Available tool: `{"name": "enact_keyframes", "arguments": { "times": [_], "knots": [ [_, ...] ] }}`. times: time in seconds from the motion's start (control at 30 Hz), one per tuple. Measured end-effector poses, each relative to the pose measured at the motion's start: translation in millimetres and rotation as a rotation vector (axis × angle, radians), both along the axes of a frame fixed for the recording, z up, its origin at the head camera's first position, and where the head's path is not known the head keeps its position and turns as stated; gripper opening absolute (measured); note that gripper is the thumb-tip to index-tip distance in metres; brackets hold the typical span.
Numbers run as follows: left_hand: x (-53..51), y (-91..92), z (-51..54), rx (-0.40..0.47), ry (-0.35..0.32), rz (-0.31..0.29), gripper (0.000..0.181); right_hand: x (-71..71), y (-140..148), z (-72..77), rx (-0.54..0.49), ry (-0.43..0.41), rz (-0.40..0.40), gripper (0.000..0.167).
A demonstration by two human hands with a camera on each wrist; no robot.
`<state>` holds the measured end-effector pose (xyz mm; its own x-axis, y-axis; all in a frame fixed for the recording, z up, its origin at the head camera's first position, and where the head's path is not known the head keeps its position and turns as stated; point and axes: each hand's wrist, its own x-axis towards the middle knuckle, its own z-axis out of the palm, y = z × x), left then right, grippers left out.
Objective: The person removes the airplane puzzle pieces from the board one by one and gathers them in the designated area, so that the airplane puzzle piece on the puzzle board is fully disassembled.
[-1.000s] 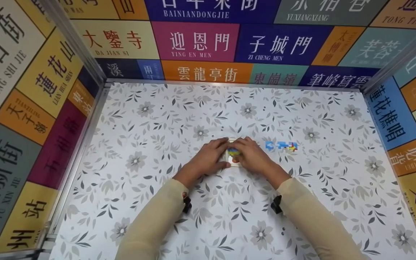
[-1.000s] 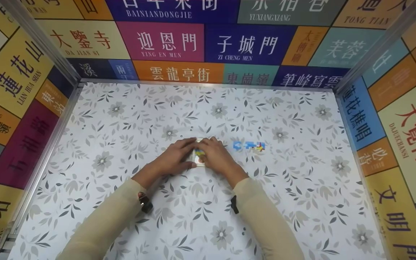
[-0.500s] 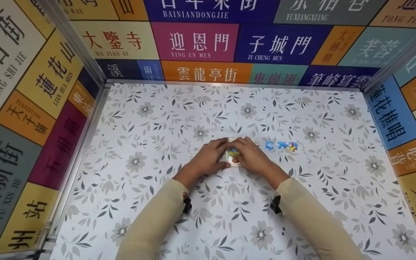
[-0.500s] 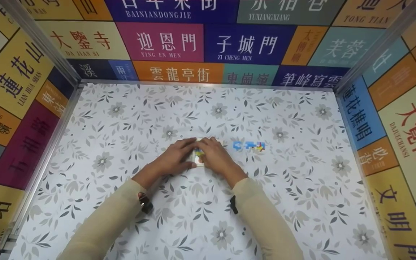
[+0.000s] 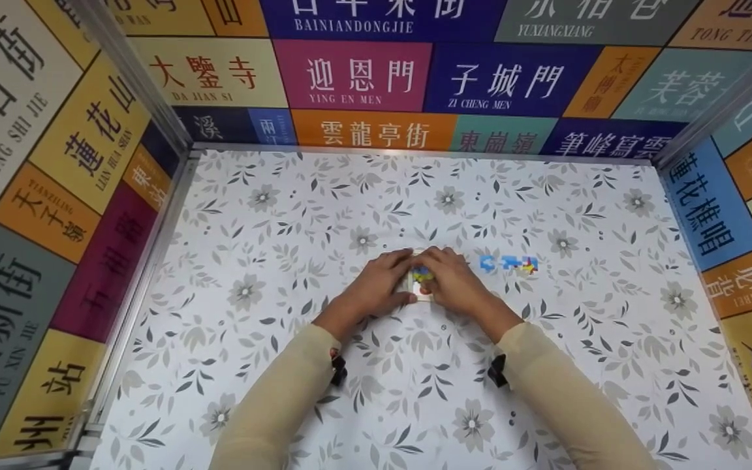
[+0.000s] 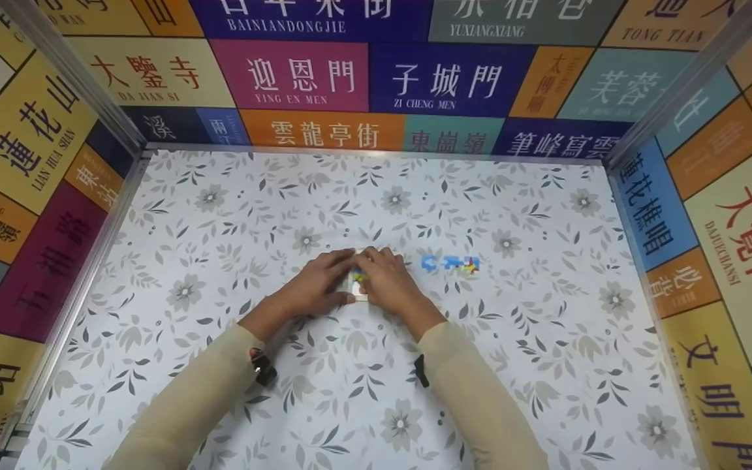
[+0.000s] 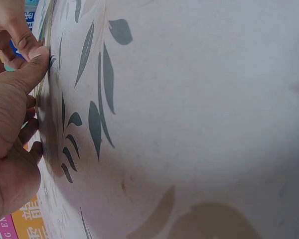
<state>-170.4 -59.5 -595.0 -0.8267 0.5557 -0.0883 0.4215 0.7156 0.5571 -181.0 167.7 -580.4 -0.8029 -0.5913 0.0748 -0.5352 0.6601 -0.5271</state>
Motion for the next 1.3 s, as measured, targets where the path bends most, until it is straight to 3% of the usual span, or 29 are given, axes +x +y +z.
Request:
{"name": "enact_keyframes", "arguments": {
  "times": [0.43, 0.87, 1.3],
  "knots": [
    [1.7, 0.0, 1.5, 0.0, 0.001, 0.006, 0.077, -2.5, -2, -2.1, 0.028, 0.083, 0.029, 0.043],
    [0.7, 0.0, 0.2, -0.005, -0.002, 0.005, 0.077, -4.9, 1, 0.1, 0.005, 0.024, 0.05, 0.044],
    [-1.2, -1.2, -1.7, 0.033, 0.008, -0.011, 0.078, -6.3, 11, 0.1, -0.007, 0.077, 0.058, 0.039]
  ]
}}
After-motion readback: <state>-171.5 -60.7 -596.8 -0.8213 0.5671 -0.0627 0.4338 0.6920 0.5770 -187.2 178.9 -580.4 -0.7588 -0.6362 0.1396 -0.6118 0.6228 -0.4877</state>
